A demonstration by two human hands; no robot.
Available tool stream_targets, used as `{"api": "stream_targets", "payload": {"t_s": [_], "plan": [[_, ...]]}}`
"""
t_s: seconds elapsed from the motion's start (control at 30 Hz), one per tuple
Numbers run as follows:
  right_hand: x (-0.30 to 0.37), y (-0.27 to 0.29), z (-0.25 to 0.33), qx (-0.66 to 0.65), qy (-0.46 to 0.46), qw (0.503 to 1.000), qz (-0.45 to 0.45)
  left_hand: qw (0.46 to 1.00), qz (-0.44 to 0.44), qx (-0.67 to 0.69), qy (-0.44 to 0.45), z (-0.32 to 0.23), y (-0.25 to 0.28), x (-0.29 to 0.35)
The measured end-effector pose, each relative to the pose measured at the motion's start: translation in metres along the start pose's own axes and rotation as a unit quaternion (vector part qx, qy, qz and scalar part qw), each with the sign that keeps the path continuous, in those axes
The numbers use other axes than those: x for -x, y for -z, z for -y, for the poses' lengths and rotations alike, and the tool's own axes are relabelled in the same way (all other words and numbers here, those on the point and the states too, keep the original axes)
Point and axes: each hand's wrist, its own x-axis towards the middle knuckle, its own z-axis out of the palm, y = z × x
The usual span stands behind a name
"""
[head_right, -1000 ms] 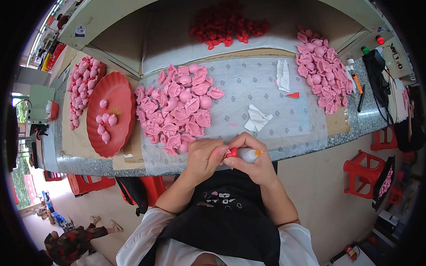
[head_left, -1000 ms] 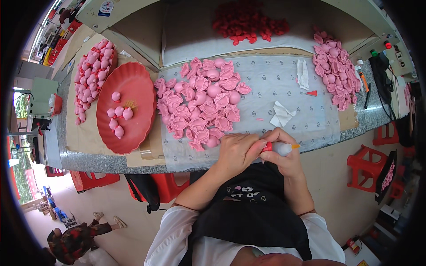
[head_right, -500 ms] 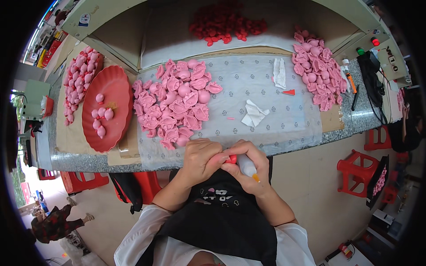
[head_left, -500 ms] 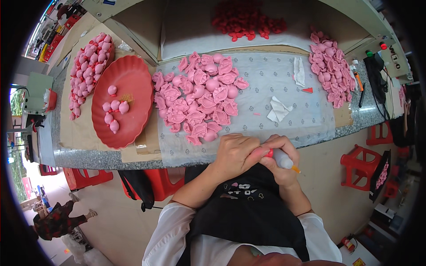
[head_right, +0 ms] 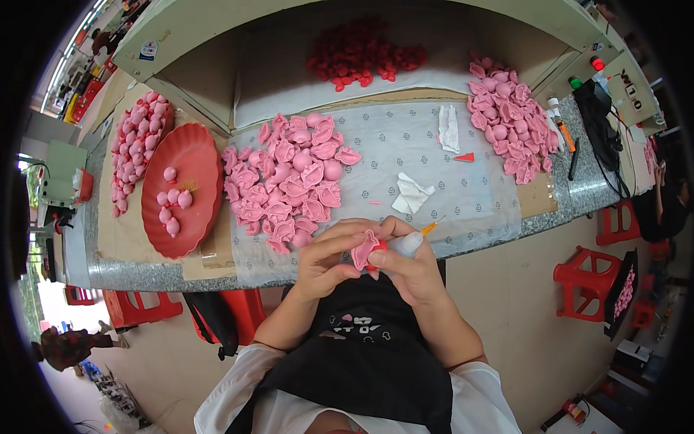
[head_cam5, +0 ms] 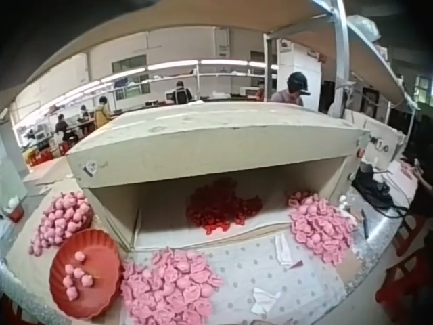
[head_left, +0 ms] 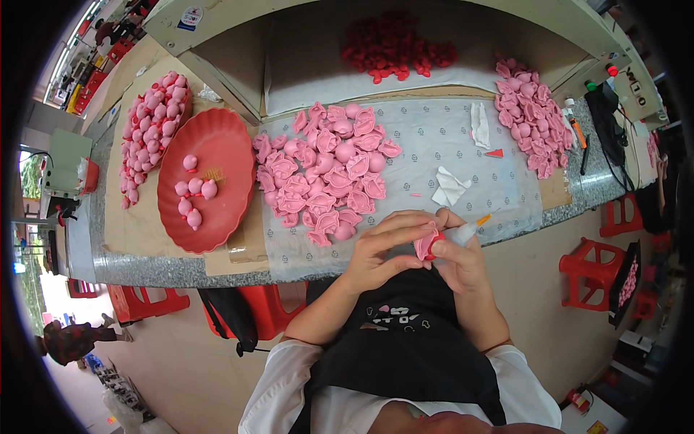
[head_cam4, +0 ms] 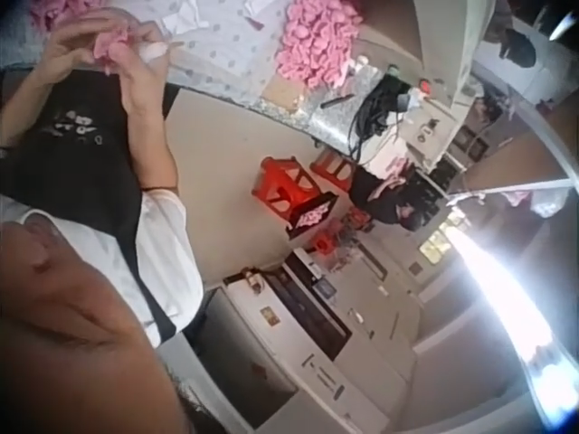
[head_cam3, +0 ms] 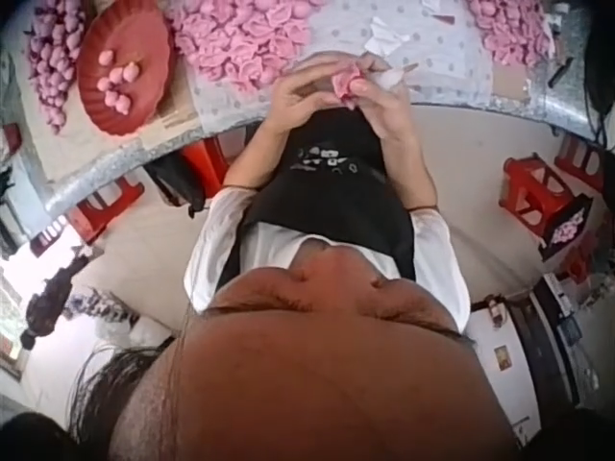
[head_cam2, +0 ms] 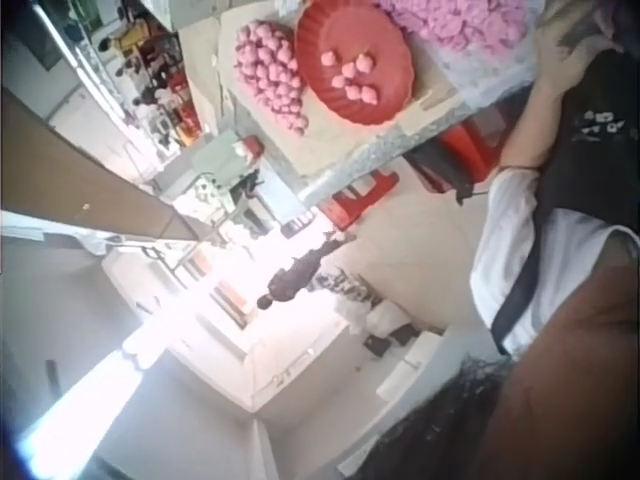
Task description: Assembling small pink plastic toy parts by applying glue and attaching components together.
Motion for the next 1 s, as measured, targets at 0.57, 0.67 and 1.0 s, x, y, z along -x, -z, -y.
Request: {"api": "stream_targets", "payload": {"t_s": [0.57, 0.67, 1.0], "plan": [[0.001, 0.005, -0.001, 0.118, 0.05, 0.991, -0.039, 0.935, -0.166, 0.285, 0.133, -0.005, -0.009, -0.006], [0.008, 0.017, 0.015, 0.173, 0.085, 0.98, -0.052, 0.889, -0.193, 0.382, 0.162, -0.003, -0.007, -0.006], [0.019, 0.013, 0.045, 0.19, 0.345, 0.91, -0.131, 0.807, -0.124, 0.537, 0.211, -0.001, -0.009, -0.006]]}}
